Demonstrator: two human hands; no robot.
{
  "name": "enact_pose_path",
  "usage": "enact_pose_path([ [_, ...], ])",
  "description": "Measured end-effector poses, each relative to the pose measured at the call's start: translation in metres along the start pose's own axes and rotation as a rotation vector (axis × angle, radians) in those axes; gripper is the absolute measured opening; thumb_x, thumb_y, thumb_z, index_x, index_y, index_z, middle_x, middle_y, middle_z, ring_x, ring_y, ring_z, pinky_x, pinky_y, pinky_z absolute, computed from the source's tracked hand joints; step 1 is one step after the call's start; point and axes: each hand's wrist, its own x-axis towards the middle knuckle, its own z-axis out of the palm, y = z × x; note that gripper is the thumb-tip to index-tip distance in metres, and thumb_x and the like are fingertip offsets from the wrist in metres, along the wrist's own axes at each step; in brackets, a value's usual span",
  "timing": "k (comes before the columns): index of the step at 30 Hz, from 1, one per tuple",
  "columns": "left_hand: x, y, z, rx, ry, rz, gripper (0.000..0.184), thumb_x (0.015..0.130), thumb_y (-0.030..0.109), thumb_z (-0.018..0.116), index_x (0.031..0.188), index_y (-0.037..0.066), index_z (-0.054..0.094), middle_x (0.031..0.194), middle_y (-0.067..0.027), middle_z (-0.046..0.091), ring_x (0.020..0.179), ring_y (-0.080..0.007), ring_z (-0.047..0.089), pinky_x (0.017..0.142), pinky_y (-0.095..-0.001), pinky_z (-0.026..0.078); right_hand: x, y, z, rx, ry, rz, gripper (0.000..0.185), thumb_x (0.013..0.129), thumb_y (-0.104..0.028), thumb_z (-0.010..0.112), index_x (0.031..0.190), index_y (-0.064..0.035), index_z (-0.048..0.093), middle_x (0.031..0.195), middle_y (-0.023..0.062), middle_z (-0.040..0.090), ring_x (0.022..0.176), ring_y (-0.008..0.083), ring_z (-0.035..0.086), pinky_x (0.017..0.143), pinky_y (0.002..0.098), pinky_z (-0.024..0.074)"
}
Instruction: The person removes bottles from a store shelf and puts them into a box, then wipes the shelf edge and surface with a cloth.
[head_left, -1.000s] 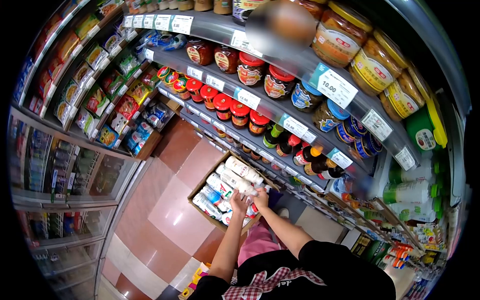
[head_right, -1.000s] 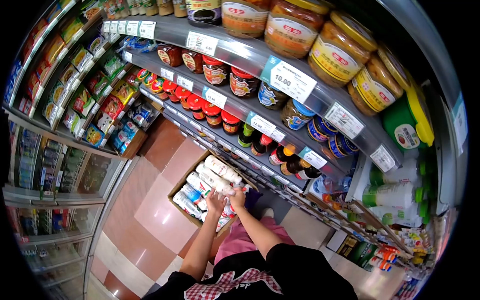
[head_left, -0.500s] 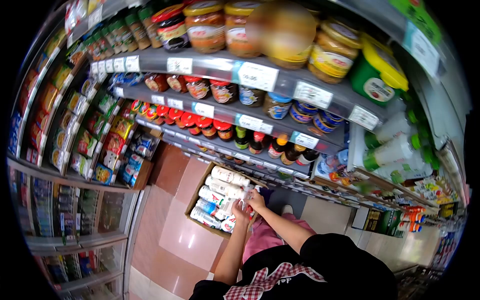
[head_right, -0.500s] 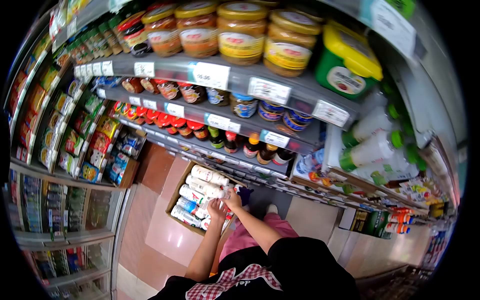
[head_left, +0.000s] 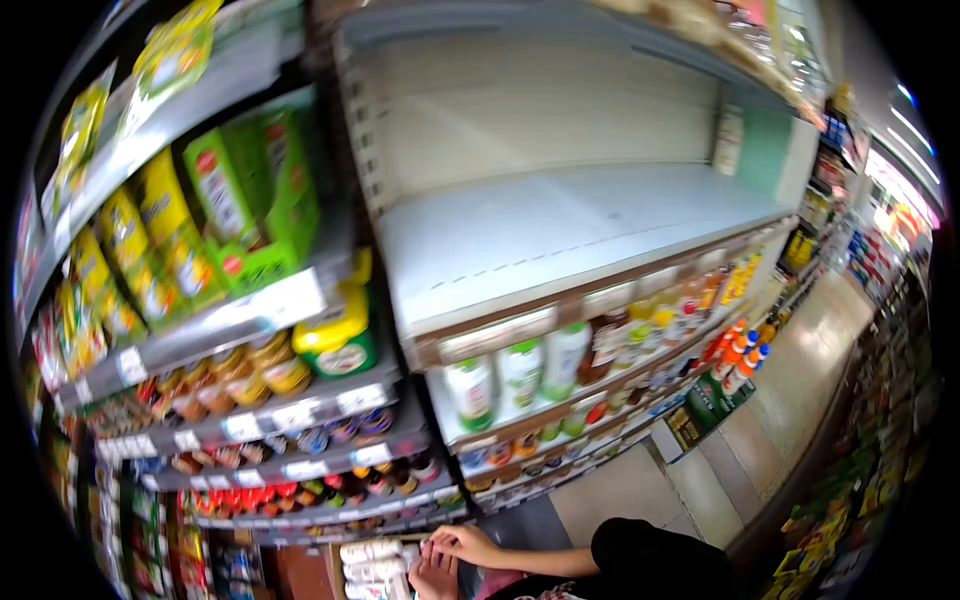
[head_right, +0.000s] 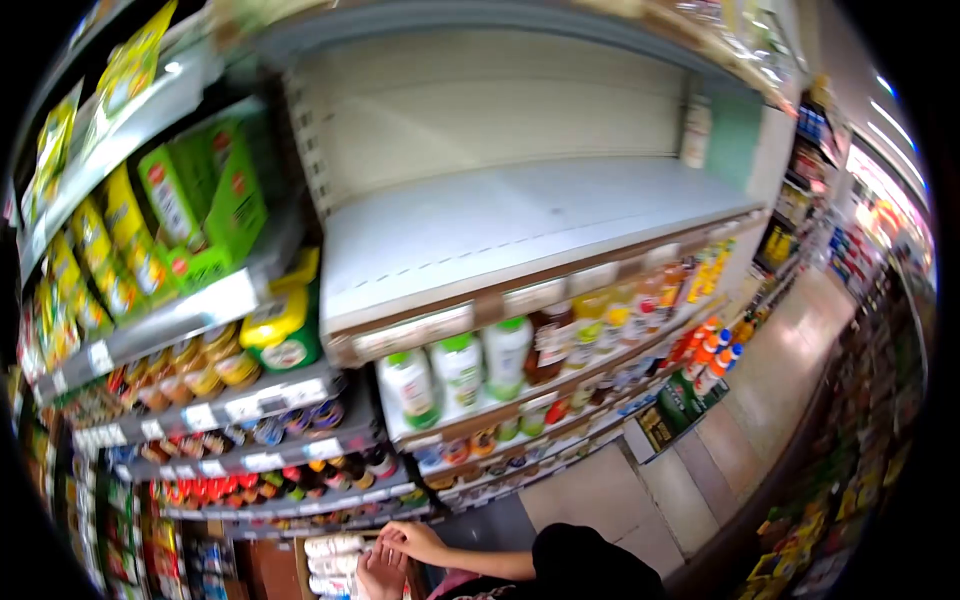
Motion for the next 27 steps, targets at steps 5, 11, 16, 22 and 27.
enact_pose_path([
  [5, -0.037, -0.039, 0.102, 0.212, -0.087, -0.088, 0.059, 0.091, 0.034, 0.042, 0.137, -0.004, 0.042, 0.139, -0.0195, 0.047, 0.131, -0.0320, 0.042, 0.109, -0.0425, 0.033, -0.061, -0.061, -0.084, 0.062, 0.189, -0.039, 0.028, 0.093, -0.023, 0.063, 0.112, -0.0030, 0.063, 0.097, 0.0096, 0.069, 0.090, 0.0152, 0.066, 0.078, 0.0290, 0.0533],
  [11, -0.065, -0.119, 0.199, 0.339, -0.482, -0.202, 0.064, 0.088, 0.038, 0.048, 0.140, 0.002, 0.042, 0.141, -0.0154, 0.047, 0.125, -0.0316, 0.048, 0.107, -0.0434, 0.036, -0.152, -0.121, -0.179, -0.017, 0.538, -0.101, 0.017, 0.093, -0.011, 0.062, 0.107, -0.0025, 0.063, 0.087, 0.0062, 0.069, 0.076, 0.0124, 0.066, 0.062, 0.0262, 0.0521],
  [16, -0.105, -0.192, 0.273, 0.508, -0.692, -0.161, 0.066, 0.088, 0.038, 0.049, 0.143, 0.004, 0.039, 0.145, -0.0150, 0.043, 0.127, -0.0299, 0.048, 0.109, -0.0431, 0.034, -0.228, -0.134, -0.256, 0.029, 0.712, -0.093, 0.022, 0.094, -0.010, 0.061, 0.114, -0.0019, 0.062, 0.094, 0.0058, 0.069, 0.080, 0.0112, 0.067, 0.064, 0.0246, 0.0535],
  [22, -0.154, -0.274, 0.346, 0.568, -0.874, -0.148, 0.061, 0.092, 0.032, 0.051, 0.143, 0.002, 0.036, 0.145, -0.0181, 0.042, 0.128, -0.0309, 0.047, 0.107, -0.0435, 0.036, -0.307, -0.165, -0.324, -0.150, 0.989, -0.192, 0.020, 0.090, -0.009, 0.065, 0.109, -0.0032, 0.066, 0.091, 0.0039, 0.068, 0.077, 0.0086, 0.065, 0.060, 0.0218, 0.0494],
  [27, -0.168, -0.322, 0.380, 0.545, -1.030, -0.148, 0.056, 0.092, 0.022, 0.053, 0.141, 0.000, 0.037, 0.142, -0.0192, 0.043, 0.126, -0.0313, 0.048, 0.106, -0.0426, 0.038, -0.342, -0.187, -0.364, -0.035, 1.063, -0.277, 0.020, 0.089, -0.007, 0.066, 0.108, -0.0020, 0.065, 0.091, 0.0042, 0.067, 0.075, 0.0081, 0.063, 0.062, 0.0221, 0.0494],
])
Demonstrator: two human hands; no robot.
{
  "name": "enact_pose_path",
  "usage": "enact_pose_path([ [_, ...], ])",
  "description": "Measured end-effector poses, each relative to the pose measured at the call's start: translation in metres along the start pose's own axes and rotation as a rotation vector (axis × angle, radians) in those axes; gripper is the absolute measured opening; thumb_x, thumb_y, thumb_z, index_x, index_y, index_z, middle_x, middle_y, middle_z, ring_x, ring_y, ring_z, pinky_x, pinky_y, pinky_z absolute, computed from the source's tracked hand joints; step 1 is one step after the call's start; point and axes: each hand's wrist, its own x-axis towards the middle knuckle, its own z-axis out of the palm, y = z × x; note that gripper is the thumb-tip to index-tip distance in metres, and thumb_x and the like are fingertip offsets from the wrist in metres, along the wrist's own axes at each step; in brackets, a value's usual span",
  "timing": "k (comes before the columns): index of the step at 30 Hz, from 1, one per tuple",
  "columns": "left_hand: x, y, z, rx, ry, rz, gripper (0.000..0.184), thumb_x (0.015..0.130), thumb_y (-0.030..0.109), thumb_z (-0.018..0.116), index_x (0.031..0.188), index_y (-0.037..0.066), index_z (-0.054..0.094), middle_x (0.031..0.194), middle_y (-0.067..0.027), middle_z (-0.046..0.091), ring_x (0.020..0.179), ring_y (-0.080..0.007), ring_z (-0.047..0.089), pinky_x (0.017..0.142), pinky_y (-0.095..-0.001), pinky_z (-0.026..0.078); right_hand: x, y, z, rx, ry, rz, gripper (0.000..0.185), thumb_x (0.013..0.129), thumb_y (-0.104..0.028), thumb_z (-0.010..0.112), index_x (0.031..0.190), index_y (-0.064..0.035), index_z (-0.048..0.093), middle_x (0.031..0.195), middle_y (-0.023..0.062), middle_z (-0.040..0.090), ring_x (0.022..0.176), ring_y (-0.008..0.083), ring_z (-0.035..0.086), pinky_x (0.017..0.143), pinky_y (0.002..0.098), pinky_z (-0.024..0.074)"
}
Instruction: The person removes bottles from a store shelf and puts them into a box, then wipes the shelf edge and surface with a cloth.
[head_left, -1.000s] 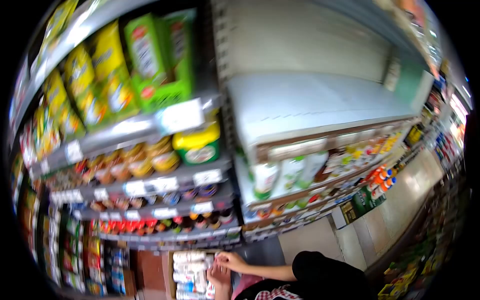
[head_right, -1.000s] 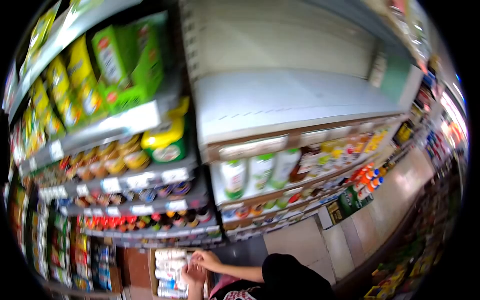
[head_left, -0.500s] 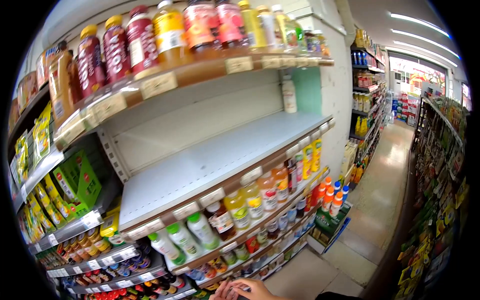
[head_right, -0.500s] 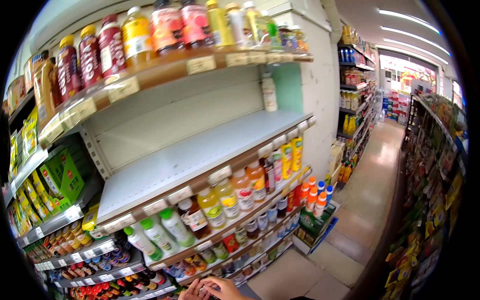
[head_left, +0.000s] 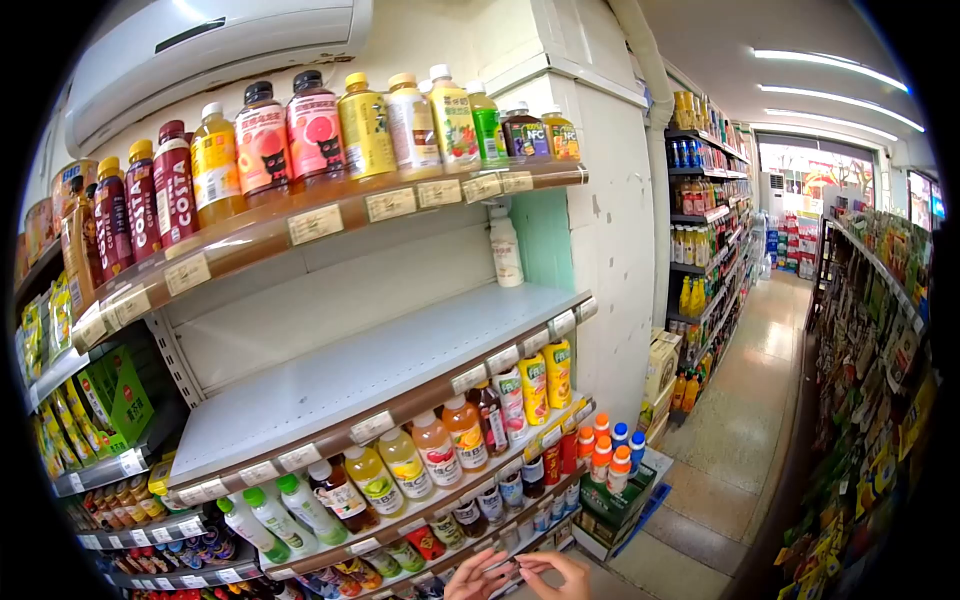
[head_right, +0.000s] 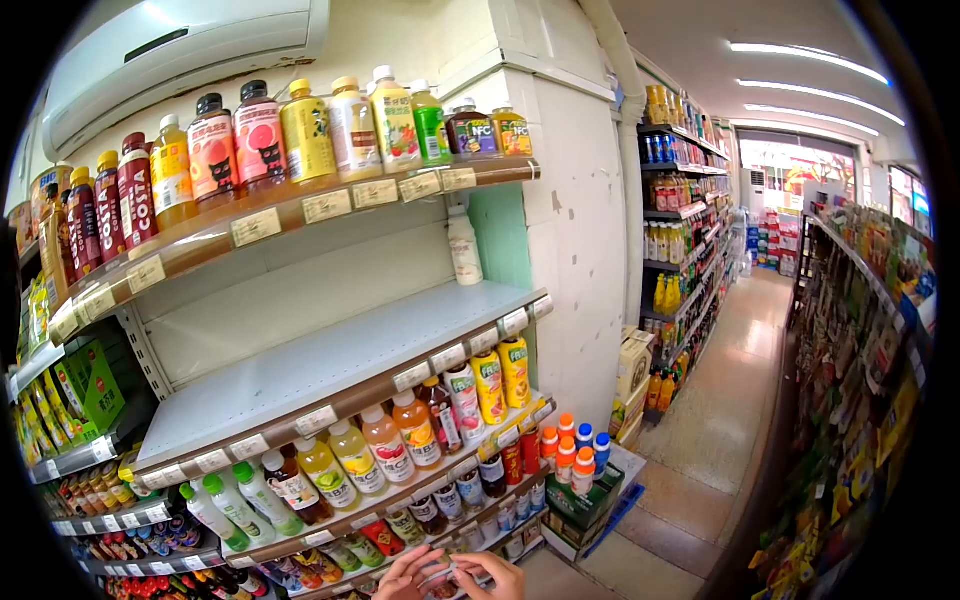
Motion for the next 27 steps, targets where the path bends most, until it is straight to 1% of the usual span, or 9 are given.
enact_pose_path([
  [4, 0.031, 0.000, 0.029, 0.052, -0.081, 0.005, 0.058, 0.090, 0.023, 0.057, 0.140, -0.002, 0.038, 0.139, -0.0187, 0.047, 0.125, -0.0295, 0.050, 0.106, -0.0413, 0.039, 0.027, -0.021, -0.023, 0.025, 0.061, -0.048, 0.021, 0.087, -0.004, 0.067, 0.108, -0.0005, 0.065, 0.093, 0.0056, 0.066, 0.077, 0.0092, 0.064, 0.064, 0.0231, 0.0499],
  [7, 0.062, 0.006, 0.052, 0.141, -0.127, 0.063, 0.065, 0.087, 0.031, 0.060, 0.139, -0.002, 0.039, 0.136, -0.0173, 0.050, 0.123, -0.0279, 0.051, 0.104, -0.0409, 0.039, 0.059, -0.035, -0.038, -0.214, 0.159, -0.312, 0.019, 0.087, -0.002, 0.067, 0.106, 0.0005, 0.066, 0.094, 0.0084, 0.066, 0.076, 0.0107, 0.063, 0.062, 0.0238, 0.0496],
  [11, 0.107, 0.000, 0.065, 0.191, -0.154, 0.159, 0.069, 0.084, 0.033, 0.064, 0.139, -0.001, 0.040, 0.139, -0.0170, 0.048, 0.122, -0.0280, 0.052, 0.103, -0.0407, 0.040, 0.116, -0.052, -0.059, -0.203, 0.156, -0.507, 0.015, 0.085, -0.002, 0.068, 0.100, 0.0006, 0.067, 0.098, 0.0108, 0.066, 0.073, 0.0129, 0.061, 0.062, 0.0244, 0.0482],
  [12, 0.120, -0.002, 0.070, 0.190, -0.168, 0.189, 0.069, 0.083, 0.032, 0.064, 0.139, -0.001, 0.041, 0.139, -0.0170, 0.048, 0.122, -0.0281, 0.052, 0.103, -0.0410, 0.040, 0.130, -0.052, -0.065, -0.229, 0.124, -0.539, 0.020, 0.083, -0.005, 0.071, 0.102, -0.0034, 0.068, 0.101, 0.0113, 0.065, 0.073, 0.0153, 0.062, 0.062, 0.0251, 0.0496],
  [14, 0.146, -0.013, 0.075, 0.150, -0.208, 0.233, 0.070, 0.083, 0.032, 0.065, 0.139, -0.001, 0.040, 0.140, -0.0175, 0.047, 0.124, -0.0287, 0.050, 0.104, -0.0421, 0.039, 0.159, -0.061, -0.072, -0.280, 0.102, -0.567, 0.022, 0.082, -0.005, 0.071, 0.102, -0.0002, 0.066, 0.100, 0.0123, 0.068, 0.081, 0.0190, 0.066, 0.071, 0.0281, 0.0520],
  [17, 0.188, -0.017, 0.080, 0.268, -0.190, 0.285, 0.068, 0.081, 0.034, 0.057, 0.138, 0.002, 0.043, 0.140, -0.0153, 0.048, 0.129, -0.0296, 0.046, 0.107, -0.0428, 0.037, 0.204, -0.078, -0.083, -0.351, 0.070, -0.620, 0.024, 0.078, -0.003, 0.070, 0.101, 0.0006, 0.066, 0.099, 0.0135, 0.070, 0.086, 0.0241, 0.068, 0.074, 0.0310, 0.0530],
  [18, 0.189, -0.021, 0.091, 0.088, -0.158, 0.296, 0.072, 0.082, 0.031, 0.066, 0.141, -0.001, 0.038, 0.141, -0.0183, 0.045, 0.127, -0.0301, 0.048, 0.106, -0.0434, 0.037, 0.218, -0.079, -0.087, -0.373, 0.060, -0.650, 0.024, 0.080, -0.006, 0.070, 0.104, -0.0014, 0.066, 0.100, 0.0125, 0.070, 0.088, 0.0248, 0.068, 0.075, 0.0318, 0.0529],
  [21, 0.231, -0.024, 0.094, 0.236, -0.094, 0.441, 0.074, 0.071, 0.031, 0.060, 0.134, -0.005, 0.044, 0.129, -0.0208, 0.054, 0.122, -0.0315, 0.052, 0.103, -0.0444, 0.038, 0.259, -0.083, -0.098, -0.428, 0.053, -0.773, 0.025, 0.078, -0.005, 0.070, 0.103, -0.0028, 0.067, 0.102, 0.0127, 0.069, 0.089, 0.0290, 0.067, 0.076, 0.0348, 0.0526],
  [27, 0.267, -0.015, 0.115, 0.282, -0.007, 0.395, 0.078, 0.067, 0.028, 0.061, 0.135, -0.006, 0.043, 0.135, -0.0244, 0.049, 0.125, -0.0336, 0.049, 0.104, -0.0453, 0.037, 0.337, -0.092, -0.115, -0.455, 0.039, -0.831, 0.024, 0.079, -0.005, 0.069, 0.102, -0.0032, 0.066, 0.102, 0.0131, 0.068, 0.091, 0.0305, 0.065, 0.079, 0.0371, 0.0517],
])
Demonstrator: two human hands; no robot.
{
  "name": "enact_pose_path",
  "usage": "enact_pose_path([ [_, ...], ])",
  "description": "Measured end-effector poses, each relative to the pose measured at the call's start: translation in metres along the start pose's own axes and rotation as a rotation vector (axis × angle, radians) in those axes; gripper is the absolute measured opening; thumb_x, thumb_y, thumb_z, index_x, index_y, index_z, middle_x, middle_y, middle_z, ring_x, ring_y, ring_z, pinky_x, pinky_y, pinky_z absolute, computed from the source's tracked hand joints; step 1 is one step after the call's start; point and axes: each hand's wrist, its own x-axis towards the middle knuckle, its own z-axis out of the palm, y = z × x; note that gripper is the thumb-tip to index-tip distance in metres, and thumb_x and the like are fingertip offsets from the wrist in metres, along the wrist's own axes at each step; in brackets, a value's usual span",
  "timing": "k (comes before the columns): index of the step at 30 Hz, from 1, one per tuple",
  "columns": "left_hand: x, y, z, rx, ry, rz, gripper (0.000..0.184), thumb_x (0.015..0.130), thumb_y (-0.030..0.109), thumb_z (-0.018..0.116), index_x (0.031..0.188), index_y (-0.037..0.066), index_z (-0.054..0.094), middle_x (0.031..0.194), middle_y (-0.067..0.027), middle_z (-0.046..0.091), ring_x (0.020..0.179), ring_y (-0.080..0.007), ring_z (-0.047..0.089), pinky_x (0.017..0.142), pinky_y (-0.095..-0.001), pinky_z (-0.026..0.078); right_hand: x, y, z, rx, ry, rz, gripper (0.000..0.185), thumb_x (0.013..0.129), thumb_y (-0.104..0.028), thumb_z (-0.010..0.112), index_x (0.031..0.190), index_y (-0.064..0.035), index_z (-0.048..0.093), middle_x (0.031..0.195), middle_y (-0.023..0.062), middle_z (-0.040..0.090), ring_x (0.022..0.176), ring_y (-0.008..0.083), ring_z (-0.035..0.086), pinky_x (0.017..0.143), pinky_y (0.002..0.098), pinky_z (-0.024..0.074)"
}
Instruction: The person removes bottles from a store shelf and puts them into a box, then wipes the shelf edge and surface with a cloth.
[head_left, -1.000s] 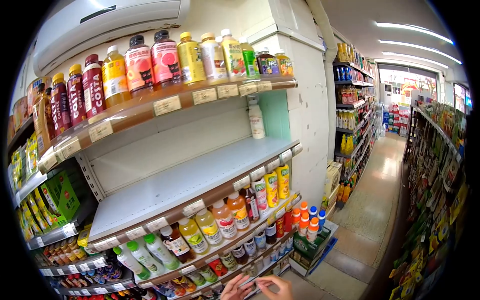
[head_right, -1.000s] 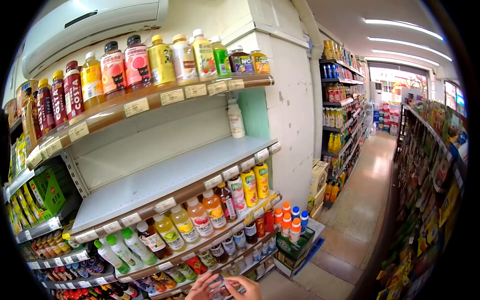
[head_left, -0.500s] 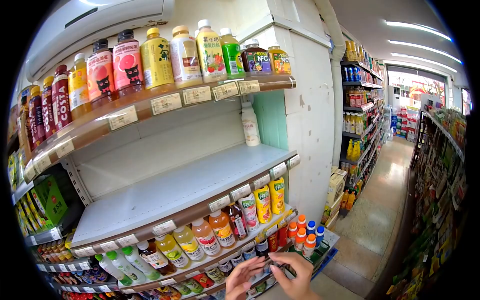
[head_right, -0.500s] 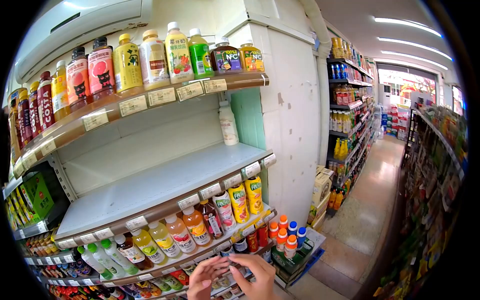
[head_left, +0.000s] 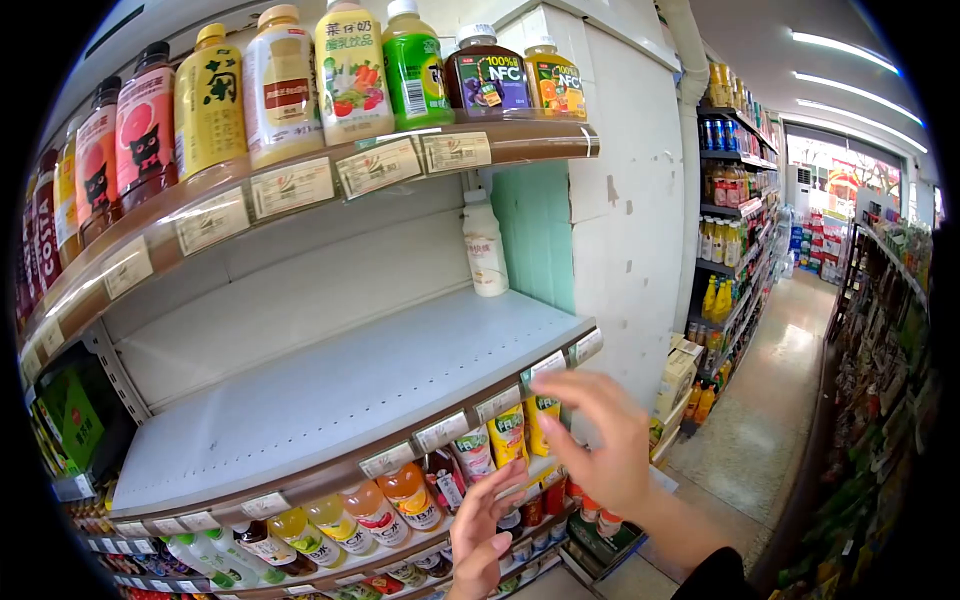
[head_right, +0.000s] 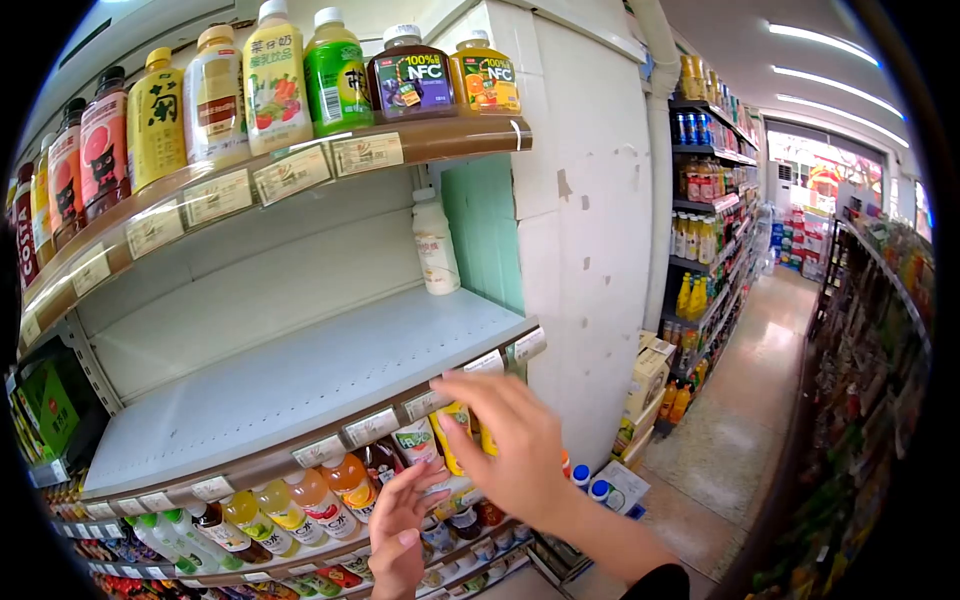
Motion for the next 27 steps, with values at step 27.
enact_pose_path([
  [27, 0.012, 0.004, 0.042, 0.545, 0.237, 0.255, 0.082, 0.084, 0.048, 0.065, 0.144, 0.000, 0.036, 0.142, -0.0184, 0.044, 0.131, -0.0293, 0.043, 0.106, -0.0418, 0.034, 0.257, 0.270, 0.169, -0.545, -0.364, -0.097, 0.043, 0.077, -0.022, 0.066, 0.113, 0.0002, 0.060, 0.123, 0.0205, 0.055, 0.113, 0.0349, 0.056, 0.080, 0.0435, 0.0543],
])
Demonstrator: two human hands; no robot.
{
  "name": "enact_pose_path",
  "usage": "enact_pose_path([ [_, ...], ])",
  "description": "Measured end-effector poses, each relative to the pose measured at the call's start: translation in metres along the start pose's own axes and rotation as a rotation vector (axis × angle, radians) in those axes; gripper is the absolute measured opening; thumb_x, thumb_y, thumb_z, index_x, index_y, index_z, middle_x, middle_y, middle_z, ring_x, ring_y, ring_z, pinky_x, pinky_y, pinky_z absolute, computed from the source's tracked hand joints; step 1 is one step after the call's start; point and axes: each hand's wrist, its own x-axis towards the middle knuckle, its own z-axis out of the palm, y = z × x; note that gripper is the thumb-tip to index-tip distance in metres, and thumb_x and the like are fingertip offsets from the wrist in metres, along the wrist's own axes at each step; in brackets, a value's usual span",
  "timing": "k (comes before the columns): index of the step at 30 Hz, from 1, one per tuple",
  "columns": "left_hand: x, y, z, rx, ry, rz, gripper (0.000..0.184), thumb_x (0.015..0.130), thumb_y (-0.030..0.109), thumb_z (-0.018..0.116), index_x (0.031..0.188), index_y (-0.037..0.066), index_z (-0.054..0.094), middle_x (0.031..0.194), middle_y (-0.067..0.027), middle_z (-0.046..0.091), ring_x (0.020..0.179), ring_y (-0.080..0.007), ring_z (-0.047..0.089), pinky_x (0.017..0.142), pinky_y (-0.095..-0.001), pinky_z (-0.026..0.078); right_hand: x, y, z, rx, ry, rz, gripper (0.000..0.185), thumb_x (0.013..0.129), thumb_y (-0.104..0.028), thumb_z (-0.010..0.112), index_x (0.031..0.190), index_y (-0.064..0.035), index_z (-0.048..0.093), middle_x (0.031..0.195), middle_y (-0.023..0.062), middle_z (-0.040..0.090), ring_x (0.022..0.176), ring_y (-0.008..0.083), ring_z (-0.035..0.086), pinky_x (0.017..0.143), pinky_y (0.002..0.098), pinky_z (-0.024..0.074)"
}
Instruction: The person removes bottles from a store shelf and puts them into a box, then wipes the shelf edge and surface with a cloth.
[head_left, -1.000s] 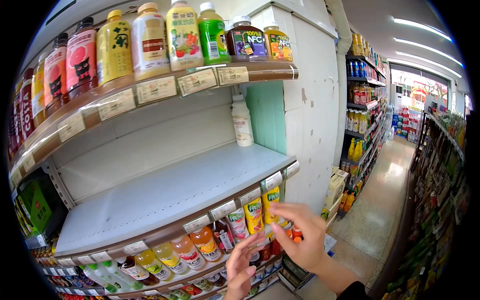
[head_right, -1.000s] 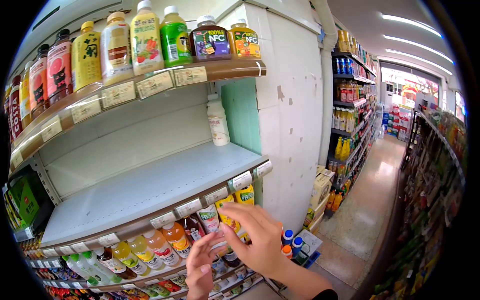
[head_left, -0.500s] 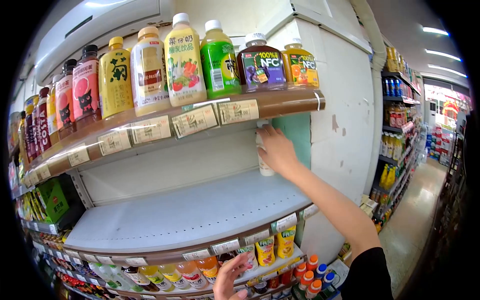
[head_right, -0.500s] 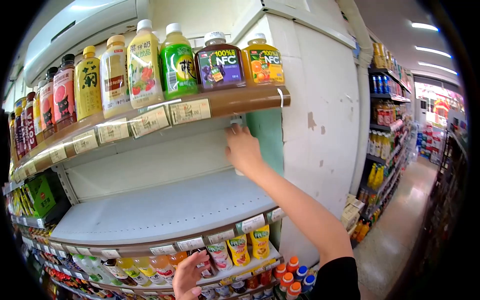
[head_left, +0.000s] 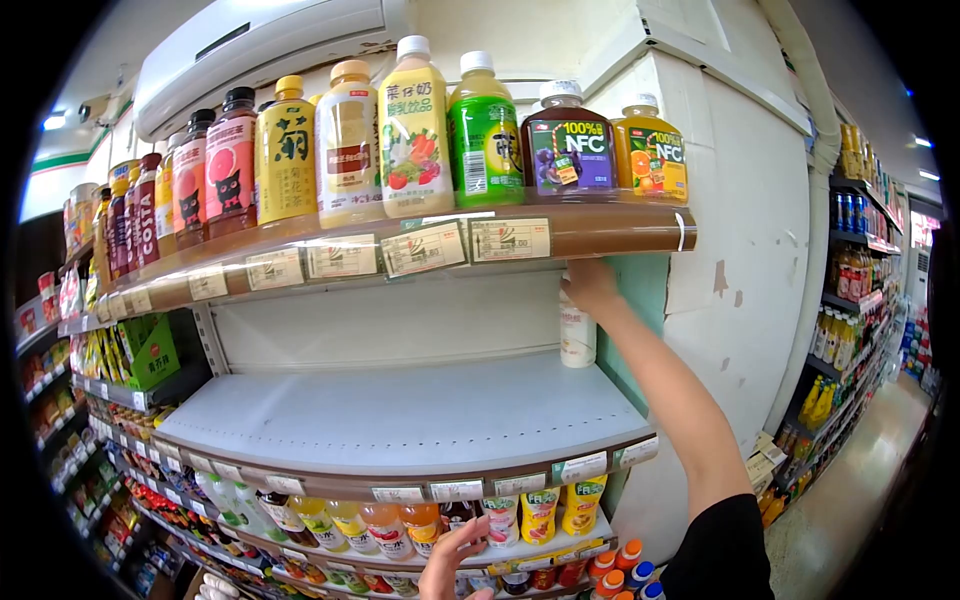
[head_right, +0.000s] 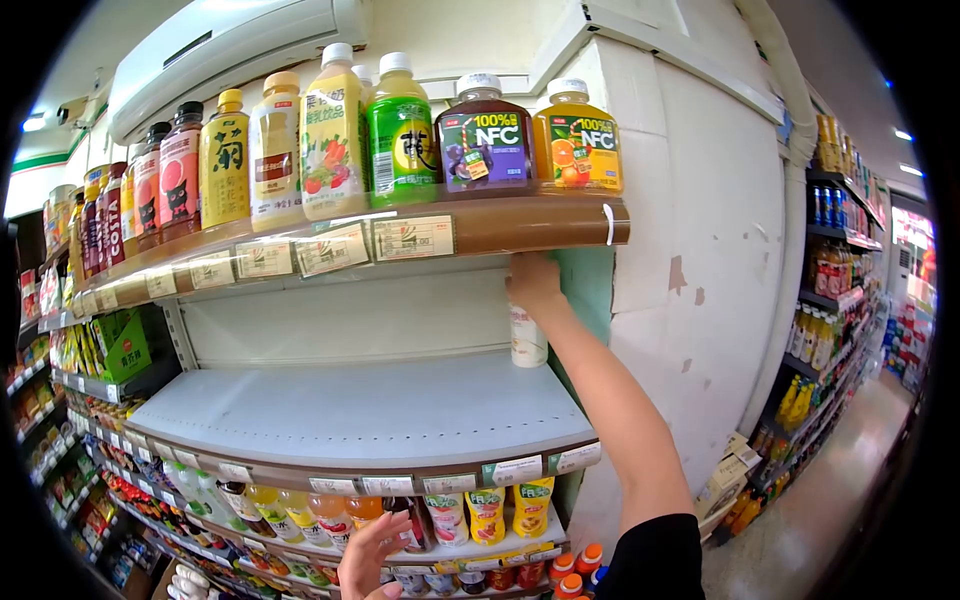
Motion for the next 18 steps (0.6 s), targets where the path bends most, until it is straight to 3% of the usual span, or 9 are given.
enact_pose_path([
  [5, -0.009, 0.005, 0.003, 0.028, 0.027, -0.001, 0.081, 0.084, 0.044, 0.066, 0.145, 0.000, 0.035, 0.142, -0.0176, 0.045, 0.131, -0.0277, 0.044, 0.106, -0.0399, 0.034, 0.015, 0.019, 0.023, 0.016, 0.154, -0.073, 0.041, 0.078, -0.021, 0.066, 0.114, -0.0030, 0.059, 0.118, 0.0193, 0.058, 0.107, 0.0334, 0.060, 0.080, 0.0442, 0.0534],
  [8, -0.013, 0.007, 0.004, 0.033, 0.036, 0.006, 0.081, 0.084, 0.043, 0.066, 0.145, 0.000, 0.034, 0.142, -0.0174, 0.045, 0.131, -0.0276, 0.043, 0.106, -0.0397, 0.033, 0.014, 0.016, 0.015, -0.020, 0.102, -0.050, 0.042, 0.079, -0.019, 0.065, 0.117, -0.0033, 0.057, 0.117, 0.0191, 0.059, 0.107, 0.0339, 0.060, 0.081, 0.0443, 0.0531],
  [11, -0.017, 0.007, 0.004, 0.045, 0.044, -0.004, 0.081, 0.084, 0.043, 0.066, 0.145, 0.000, 0.034, 0.142, -0.0173, 0.044, 0.131, -0.0279, 0.043, 0.106, -0.0399, 0.033, 0.006, 0.007, 0.008, -0.058, 0.196, -0.057, 0.046, 0.078, -0.021, 0.069, 0.119, -0.0057, 0.056, 0.116, 0.0161, 0.060, 0.110, 0.0336, 0.057, 0.088, 0.0461, 0.0496],
  [14, -0.021, 0.004, 0.004, 0.046, 0.049, -0.029, 0.080, 0.084, 0.041, 0.066, 0.145, 0.000, 0.033, 0.142, -0.0174, 0.044, 0.131, -0.0281, 0.043, 0.106, -0.0400, 0.033, -0.005, -0.008, -0.014, 0.003, 0.118, -0.043, 0.040, 0.078, -0.020, 0.069, 0.113, -0.0052, 0.056, 0.112, 0.0171, 0.060, 0.105, 0.0349, 0.059, 0.084, 0.0475, 0.0504],
  [17, -0.023, 0.000, 0.005, 0.044, 0.032, -0.040, 0.079, 0.084, 0.039, 0.066, 0.145, 0.001, 0.033, 0.142, -0.0176, 0.044, 0.131, -0.0282, 0.043, 0.106, -0.0401, 0.033, -0.031, -0.023, -0.038, 0.092, 0.249, -0.203, 0.035, 0.077, -0.019, 0.070, 0.106, -0.0049, 0.055, 0.106, 0.0191, 0.060, 0.095, 0.0368, 0.062, 0.078, 0.0475, 0.0518],
  [18, -0.023, 0.000, 0.006, 0.030, 0.028, -0.033, 0.076, 0.084, 0.036, 0.065, 0.144, 0.000, 0.035, 0.141, -0.0169, 0.045, 0.131, -0.0280, 0.043, 0.106, -0.0403, 0.034, -0.039, -0.029, -0.048, 0.081, 0.195, -0.209, 0.036, 0.076, -0.018, 0.070, 0.106, -0.0031, 0.055, 0.107, 0.0196, 0.059, 0.091, 0.0367, 0.063, 0.077, 0.0466, 0.0527],
])
